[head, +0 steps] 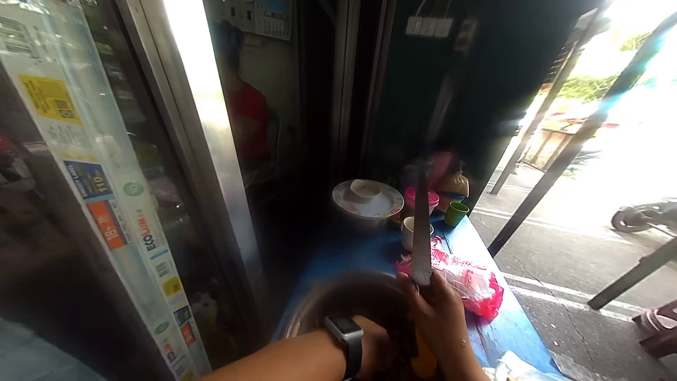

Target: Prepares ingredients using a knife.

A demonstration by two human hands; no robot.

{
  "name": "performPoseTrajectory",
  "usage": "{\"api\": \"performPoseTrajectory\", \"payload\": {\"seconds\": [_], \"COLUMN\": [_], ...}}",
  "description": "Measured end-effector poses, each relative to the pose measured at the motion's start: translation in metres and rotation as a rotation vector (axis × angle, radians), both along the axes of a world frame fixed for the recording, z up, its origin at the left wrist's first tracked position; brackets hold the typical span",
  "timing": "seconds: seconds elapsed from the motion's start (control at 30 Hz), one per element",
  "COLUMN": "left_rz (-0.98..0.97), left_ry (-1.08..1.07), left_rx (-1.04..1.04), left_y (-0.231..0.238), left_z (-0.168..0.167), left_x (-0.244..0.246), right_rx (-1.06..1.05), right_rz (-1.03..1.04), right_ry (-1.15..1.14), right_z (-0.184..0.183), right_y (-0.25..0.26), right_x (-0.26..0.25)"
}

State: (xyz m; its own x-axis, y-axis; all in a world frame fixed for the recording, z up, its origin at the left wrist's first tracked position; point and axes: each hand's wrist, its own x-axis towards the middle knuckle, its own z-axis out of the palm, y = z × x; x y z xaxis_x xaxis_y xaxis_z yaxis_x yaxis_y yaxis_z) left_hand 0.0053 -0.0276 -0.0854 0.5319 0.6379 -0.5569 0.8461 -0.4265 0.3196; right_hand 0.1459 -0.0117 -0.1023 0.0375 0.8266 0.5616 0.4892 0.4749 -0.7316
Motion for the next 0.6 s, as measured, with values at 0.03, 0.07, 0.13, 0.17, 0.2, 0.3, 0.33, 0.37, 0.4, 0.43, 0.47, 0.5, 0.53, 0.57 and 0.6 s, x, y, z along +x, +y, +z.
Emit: {"api": "performPoseTrajectory", "payload": {"seconds": [0.03, 0.07, 0.13, 0.17, 0.2, 0.3, 0.33, 0.37, 0.4, 0.43, 0.47, 0.5, 0.53, 0.57, 0.6], "left_rz": [-0.048, -0.108, -0.163, -0.123, -0.061, 0.083, 0.038, 0.008, 0.02, 0.078, 0.172, 0.294, 0.425, 0.544, 0.64], "left_ry": [0.046, 0.103, 0.173, 0.172, 0.135, -0.174, -0.241, -0.284, -0.321, -0.375, -0.454, -0.564, -0.701, -0.853, -0.986], "left_rx": [-0.015, -0.03, -0.046, -0.061, -0.068, -0.023, 0.004, -0.001, -0.029, -0.058, -0.085, -0.117, -0.165, -0.217, -0.265], "left_y": [-0.003, -0.007, -0.013, -0.015, -0.014, 0.003, 0.012, 0.019, 0.023, 0.026, 0.027, 0.026, 0.026, 0.025, 0.025], "left_z": [-0.004, -0.006, -0.002, 0.003, 0.006, 0.002, 0.003, 0.009, 0.015, 0.02, 0.025, 0.028, 0.03, 0.031, 0.034], "left_x": [0.003, 0.006, 0.012, 0.013, 0.012, -0.003, -0.007, -0.011, -0.016, -0.02, -0.025, -0.03, -0.033, -0.035, -0.036], "right_rx": [0.0, 0.006, 0.02, 0.025, 0.026, 0.008, -0.007, -0.026, -0.054, -0.084, -0.115, -0.149, -0.186, -0.238, -0.299], "right_rz": [0.005, 0.006, -0.003, -0.012, -0.018, -0.01, 0.008, 0.026, 0.046, 0.067, 0.094, 0.127, 0.162, 0.197, 0.223], "right_ry": [-0.007, -0.018, -0.045, -0.058, -0.065, -0.005, 0.034, 0.074, 0.115, 0.161, 0.216, 0.271, 0.319, 0.363, 0.4], "right_z": [0.001, 0.001, 0.0, 0.0, -0.001, 0.001, 0.002, 0.002, 0.003, 0.004, 0.005, 0.007, 0.007, 0.008, 0.009], "right_y": [-0.001, -0.001, 0.0, 0.0, 0.0, -0.001, -0.001, -0.001, 0.0, 0.0, 0.001, 0.001, 0.001, 0.0, -0.001], "right_x": [-0.001, -0.002, -0.003, -0.002, -0.001, -0.001, -0.001, -0.001, 0.0, 0.001, 0.001, 0.002, 0.004, 0.006, 0.007]}}
